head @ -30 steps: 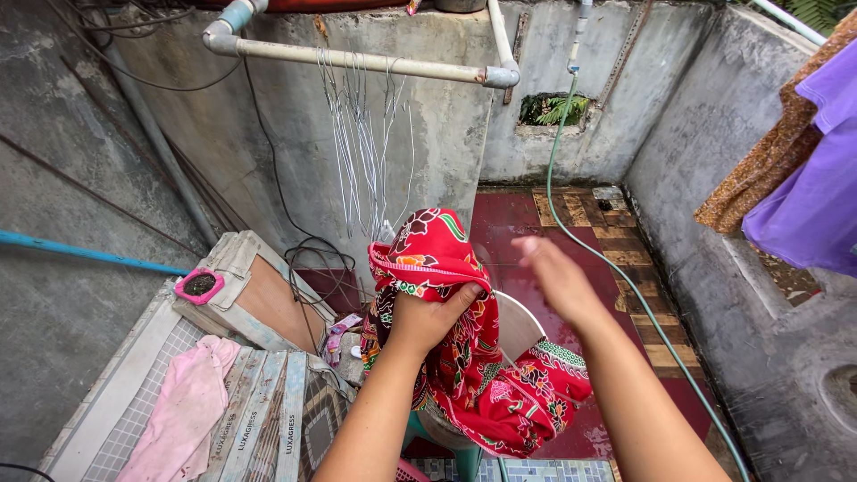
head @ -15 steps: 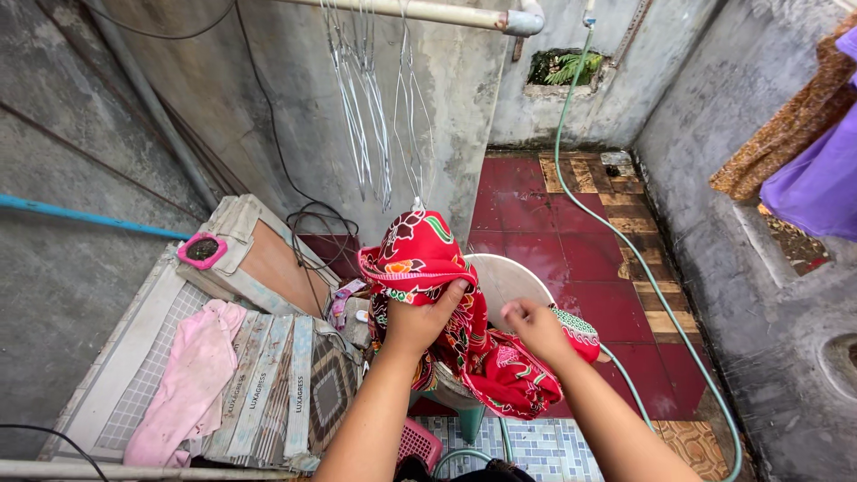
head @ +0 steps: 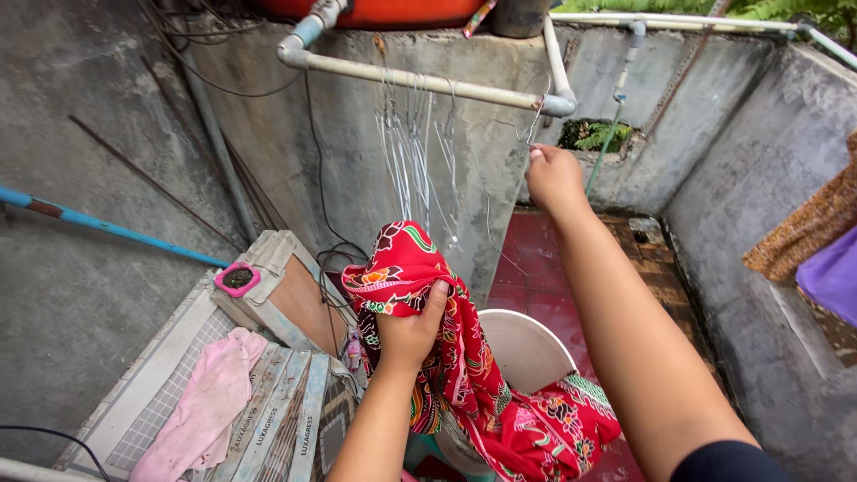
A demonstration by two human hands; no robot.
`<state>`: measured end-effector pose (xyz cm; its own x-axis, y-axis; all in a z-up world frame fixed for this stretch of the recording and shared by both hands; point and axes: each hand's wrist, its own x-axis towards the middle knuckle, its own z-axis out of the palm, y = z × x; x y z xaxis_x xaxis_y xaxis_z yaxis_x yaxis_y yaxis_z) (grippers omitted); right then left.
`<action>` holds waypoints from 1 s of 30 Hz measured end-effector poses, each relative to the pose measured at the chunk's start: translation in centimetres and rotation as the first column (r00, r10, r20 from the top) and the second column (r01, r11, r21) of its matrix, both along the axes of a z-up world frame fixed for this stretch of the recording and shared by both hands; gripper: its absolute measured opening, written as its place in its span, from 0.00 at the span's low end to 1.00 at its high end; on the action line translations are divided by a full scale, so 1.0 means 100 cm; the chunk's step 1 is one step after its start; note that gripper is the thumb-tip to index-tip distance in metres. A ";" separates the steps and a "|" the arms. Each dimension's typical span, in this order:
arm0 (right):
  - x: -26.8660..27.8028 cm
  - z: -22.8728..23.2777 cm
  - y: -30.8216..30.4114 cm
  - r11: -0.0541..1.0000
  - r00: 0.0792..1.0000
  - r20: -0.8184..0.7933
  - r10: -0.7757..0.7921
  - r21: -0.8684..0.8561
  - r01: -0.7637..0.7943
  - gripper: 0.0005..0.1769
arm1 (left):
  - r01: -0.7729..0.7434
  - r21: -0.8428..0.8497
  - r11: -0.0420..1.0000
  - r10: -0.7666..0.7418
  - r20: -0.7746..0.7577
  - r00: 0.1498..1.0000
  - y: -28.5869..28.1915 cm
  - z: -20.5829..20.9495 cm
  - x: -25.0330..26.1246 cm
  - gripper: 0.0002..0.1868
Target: The person removes wet clothes from a bucket one at a time, wrings them out by hand, and hangs each item on a wire hanger or a circular drying rack on a balcony.
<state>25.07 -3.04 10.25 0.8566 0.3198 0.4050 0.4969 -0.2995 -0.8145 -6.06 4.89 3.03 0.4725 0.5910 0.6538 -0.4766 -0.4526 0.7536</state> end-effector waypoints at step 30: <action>-0.069 -0.039 0.167 0.997 0.857 0.512 0.058 -0.079 -0.020 0.11 | -0.076 -0.049 0.996 0.081 0.114 0.990 0.048 0.015 -0.020 0.08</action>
<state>18.19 13.71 6.31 0.5194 0.3919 0.7594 0.8511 -0.3165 -0.4188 -8.08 9.70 4.57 0.3465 0.6530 0.6735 -0.5258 -0.4594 0.7159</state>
